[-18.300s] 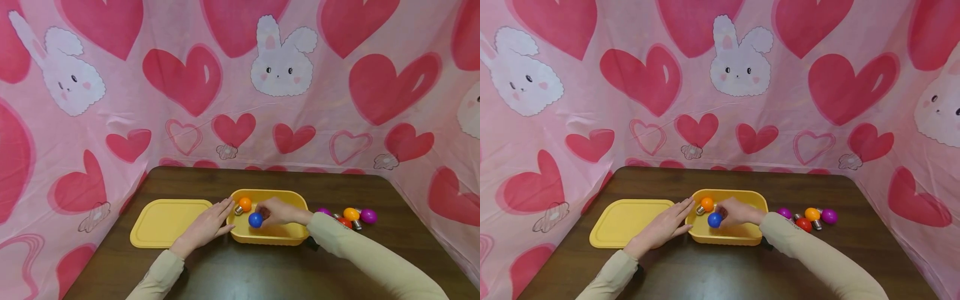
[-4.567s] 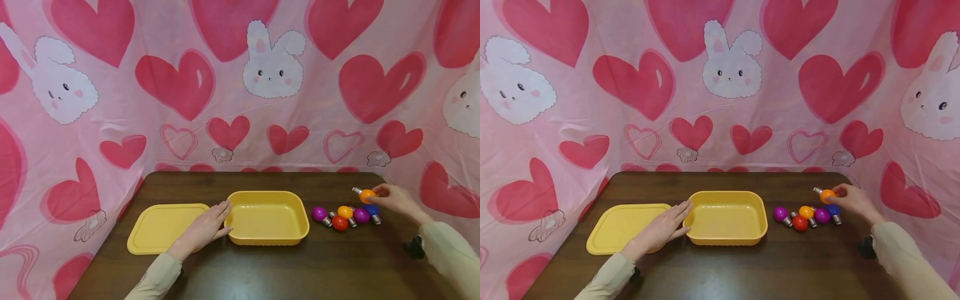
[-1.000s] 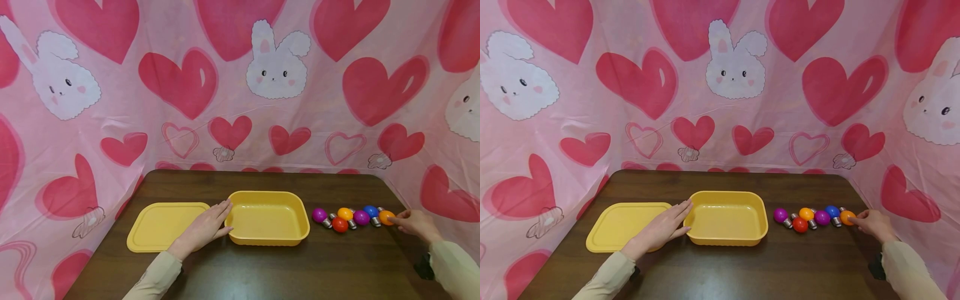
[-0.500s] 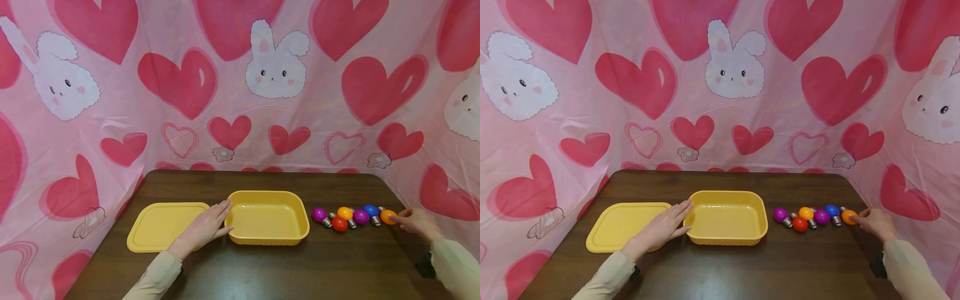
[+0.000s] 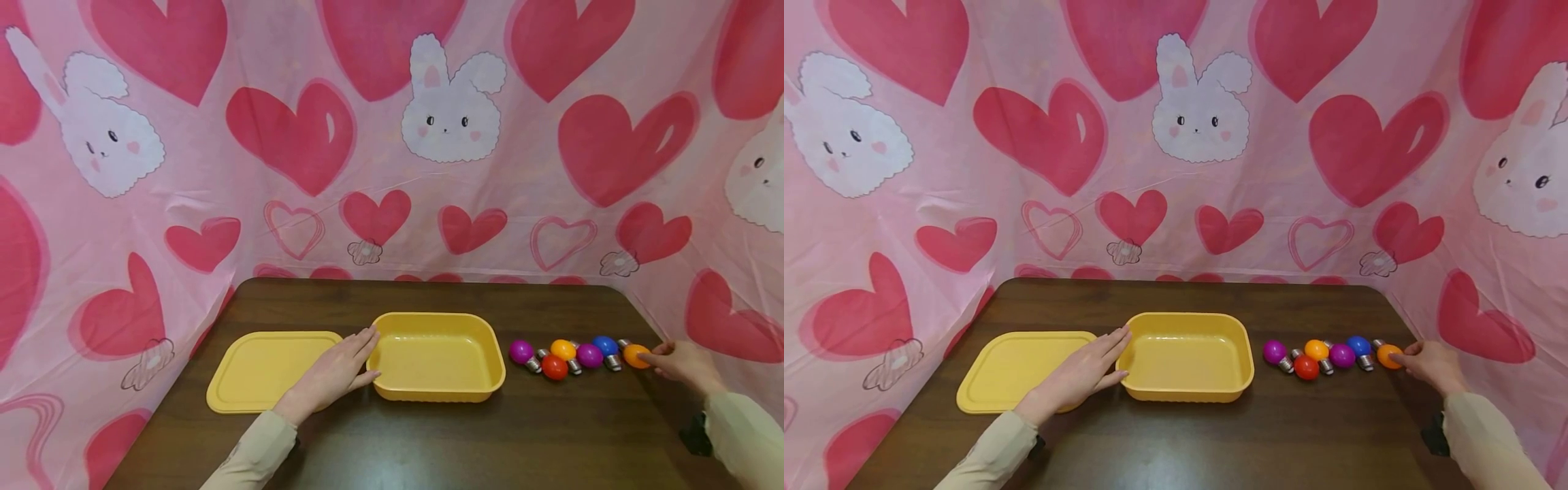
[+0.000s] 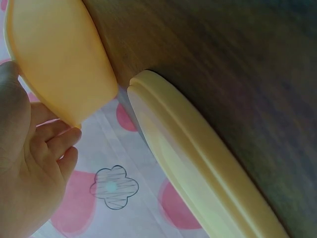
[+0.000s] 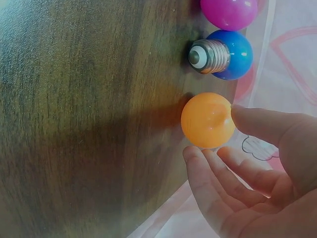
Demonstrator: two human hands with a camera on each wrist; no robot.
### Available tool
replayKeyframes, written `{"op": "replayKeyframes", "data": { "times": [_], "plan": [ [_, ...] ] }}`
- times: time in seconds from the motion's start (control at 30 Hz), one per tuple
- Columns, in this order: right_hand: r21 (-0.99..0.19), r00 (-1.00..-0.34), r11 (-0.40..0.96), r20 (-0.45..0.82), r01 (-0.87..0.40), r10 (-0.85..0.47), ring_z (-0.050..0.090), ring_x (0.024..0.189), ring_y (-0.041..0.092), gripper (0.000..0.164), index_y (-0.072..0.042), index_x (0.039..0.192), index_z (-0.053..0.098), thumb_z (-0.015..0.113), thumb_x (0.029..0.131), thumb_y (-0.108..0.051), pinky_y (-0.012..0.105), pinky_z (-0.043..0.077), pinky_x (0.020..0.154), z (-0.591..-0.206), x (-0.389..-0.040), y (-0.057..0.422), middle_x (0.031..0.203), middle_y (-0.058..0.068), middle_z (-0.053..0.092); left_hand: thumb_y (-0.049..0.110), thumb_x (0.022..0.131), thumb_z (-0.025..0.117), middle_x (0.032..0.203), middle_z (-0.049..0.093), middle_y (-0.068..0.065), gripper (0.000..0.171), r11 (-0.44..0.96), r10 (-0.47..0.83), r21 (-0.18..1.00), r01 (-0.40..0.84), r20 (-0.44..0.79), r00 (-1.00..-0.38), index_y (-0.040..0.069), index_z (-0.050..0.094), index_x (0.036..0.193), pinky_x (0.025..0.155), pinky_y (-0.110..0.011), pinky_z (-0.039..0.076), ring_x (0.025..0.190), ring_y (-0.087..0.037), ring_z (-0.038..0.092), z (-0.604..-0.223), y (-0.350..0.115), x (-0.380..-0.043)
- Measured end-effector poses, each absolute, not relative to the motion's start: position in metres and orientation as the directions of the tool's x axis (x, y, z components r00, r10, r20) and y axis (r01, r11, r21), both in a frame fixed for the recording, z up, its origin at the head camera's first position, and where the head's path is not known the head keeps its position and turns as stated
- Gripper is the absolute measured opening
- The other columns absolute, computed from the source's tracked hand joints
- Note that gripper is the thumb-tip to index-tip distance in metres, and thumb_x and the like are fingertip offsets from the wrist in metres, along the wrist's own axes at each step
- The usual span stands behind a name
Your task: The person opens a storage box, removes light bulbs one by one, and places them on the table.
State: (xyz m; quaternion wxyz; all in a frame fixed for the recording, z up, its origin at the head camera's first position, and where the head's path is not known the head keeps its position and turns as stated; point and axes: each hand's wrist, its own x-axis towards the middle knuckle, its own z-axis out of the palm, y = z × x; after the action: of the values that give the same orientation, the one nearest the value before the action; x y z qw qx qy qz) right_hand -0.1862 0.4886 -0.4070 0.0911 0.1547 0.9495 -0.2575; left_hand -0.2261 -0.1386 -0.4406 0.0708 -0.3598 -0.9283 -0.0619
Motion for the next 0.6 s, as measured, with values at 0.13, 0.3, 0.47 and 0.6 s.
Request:
{"op": "replayKeyframes", "data": {
  "times": [0.13,0.3,0.47,0.6],
  "plan": [
    [-0.446,-0.946,0.837,-0.216,0.317,0.243,0.060,0.070,0.019,0.067,0.019,0.102,0.055,0.070,0.089,-0.045,0.028,0.047,0.060,-0.410,-0.186,0.488,0.074,0.007,0.069,0.053,0.098,0.051,0.162,0.034,-0.009,0.075,0.732,0.660,0.066,0.678,0.177,-0.730,0.007,0.033,0.154,0.118,-0.044,0.039,0.146,-0.026,0.040,-0.441,-0.139,-0.226],
    [-0.426,-0.952,0.854,-0.192,0.299,0.238,0.058,0.068,0.021,0.064,0.020,0.103,0.051,0.068,0.091,-0.041,0.028,0.048,0.059,-0.413,-0.187,0.488,0.075,0.013,0.068,0.053,0.098,0.051,0.161,0.036,-0.009,0.075,0.727,0.668,0.042,0.685,0.186,-0.720,0.007,0.035,0.154,0.117,-0.043,0.040,0.145,-0.026,0.042,-0.443,-0.138,-0.226],
    [-0.431,-0.956,0.854,-0.174,0.291,0.238,0.058,0.069,0.022,0.066,0.021,0.105,0.049,0.070,0.090,-0.040,0.033,0.052,0.061,-0.417,-0.188,0.490,0.077,0.016,0.067,0.053,0.098,0.052,0.160,0.038,-0.011,0.074,0.717,0.679,0.030,0.697,0.200,-0.707,0.005,0.036,0.153,0.115,-0.044,0.042,0.144,-0.027,0.044,-0.443,-0.138,-0.226],
    [-0.410,-0.949,0.857,-0.180,0.313,0.261,0.055,0.075,0.030,0.068,0.022,0.108,0.049,0.072,0.088,-0.040,0.042,0.052,0.066,-0.420,-0.188,0.491,0.081,0.022,0.063,0.053,0.099,0.051,0.160,0.038,-0.012,0.074,0.713,0.682,0.031,0.701,0.200,-0.703,0.004,0.037,0.152,0.115,-0.045,0.042,0.144,-0.027,0.044,-0.443,-0.137,-0.227]
  ]
}}
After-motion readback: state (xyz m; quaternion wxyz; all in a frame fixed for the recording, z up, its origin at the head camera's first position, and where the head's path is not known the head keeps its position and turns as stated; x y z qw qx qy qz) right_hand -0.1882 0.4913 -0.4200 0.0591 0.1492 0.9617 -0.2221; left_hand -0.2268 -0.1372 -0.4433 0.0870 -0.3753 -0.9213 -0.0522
